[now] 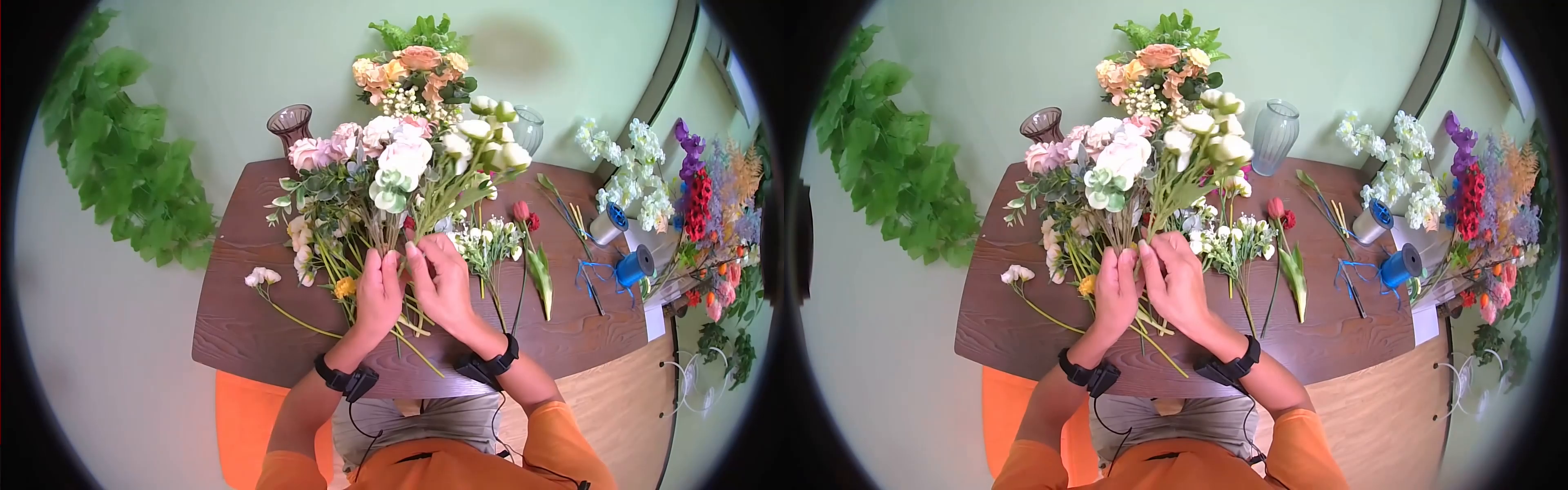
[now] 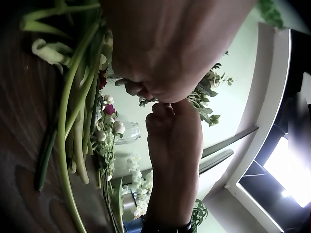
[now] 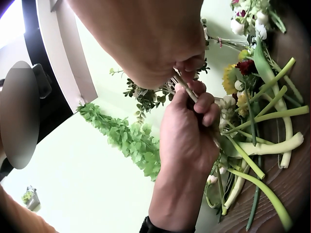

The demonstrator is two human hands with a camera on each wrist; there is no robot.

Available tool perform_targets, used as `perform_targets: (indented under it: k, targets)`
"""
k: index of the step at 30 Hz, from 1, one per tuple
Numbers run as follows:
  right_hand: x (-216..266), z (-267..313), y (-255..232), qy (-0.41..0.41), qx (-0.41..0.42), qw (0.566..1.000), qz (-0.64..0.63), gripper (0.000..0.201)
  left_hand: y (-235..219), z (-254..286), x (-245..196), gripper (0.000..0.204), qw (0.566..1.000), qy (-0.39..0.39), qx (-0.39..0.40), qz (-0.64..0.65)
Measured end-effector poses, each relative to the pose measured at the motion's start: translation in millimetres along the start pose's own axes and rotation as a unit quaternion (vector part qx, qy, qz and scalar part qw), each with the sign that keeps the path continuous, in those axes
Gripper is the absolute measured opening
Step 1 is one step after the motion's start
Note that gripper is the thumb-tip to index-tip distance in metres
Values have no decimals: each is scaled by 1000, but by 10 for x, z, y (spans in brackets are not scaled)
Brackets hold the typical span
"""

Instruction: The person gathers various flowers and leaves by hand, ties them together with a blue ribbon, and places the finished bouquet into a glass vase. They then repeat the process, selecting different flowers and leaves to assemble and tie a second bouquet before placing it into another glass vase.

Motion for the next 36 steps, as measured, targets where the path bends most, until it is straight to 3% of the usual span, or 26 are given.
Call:
perform_targets:
  k: [5, 9, 12, 14, 18, 22, 24, 26, 32, 36]
  targets:
    - [-67, -10, -59, -2, -17, 1000, -4, 16, 68, 16, 10, 21, 999, 31, -9, 22]
    - [-97, 2, 15, 4, 46, 999, -26, 14, 34, -4, 22, 22, 997, 70, -10, -36]
    - [-119, -19, 14, 9, 51, 998, -33, 12, 70, 4, 91, 21, 996, 21, 30, 76]
    - [-172, -45, -23, 56, 65, 995, -42, 13, 155, 28, 182, 20, 972, -89, 78, 203]
    - [-461, -17, -62, 124, -4, 981, -149, 24, 278, 80, 129, 20, 931, -135, 121, 316]
    - [-472, 5, -103, 125, -15, 982, -142, 28, 309, 89, 68, 25, 926, -142, 146, 319]
    - [-501, 14, -120, 142, -54, 961, -232, 26, 323, 109, 91, 27, 925, -141, 156, 317]
    - [-483, -45, -198, 170, -21, 969, -179, 22, 368, 126, 46, 26, 914, -148, 183, 331]
    - [-550, -47, -157, 171, -3, 947, -271, 18, 420, 111, 49, 32, 871, -178, 268, 370]
    - [-525, -47, -198, 180, -2, 944, -277, 17, 454, 135, 51, 32, 866, -174, 280, 375]
Point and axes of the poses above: each hand's wrist, its own z-axis away from the middle knuckle, its own y-axis out of the palm, x = y × z, the point moved 8 cm from there along -z, towards the middle knuckle, and after that the axes turned 4 degrees about x, right-handed, at the moved point
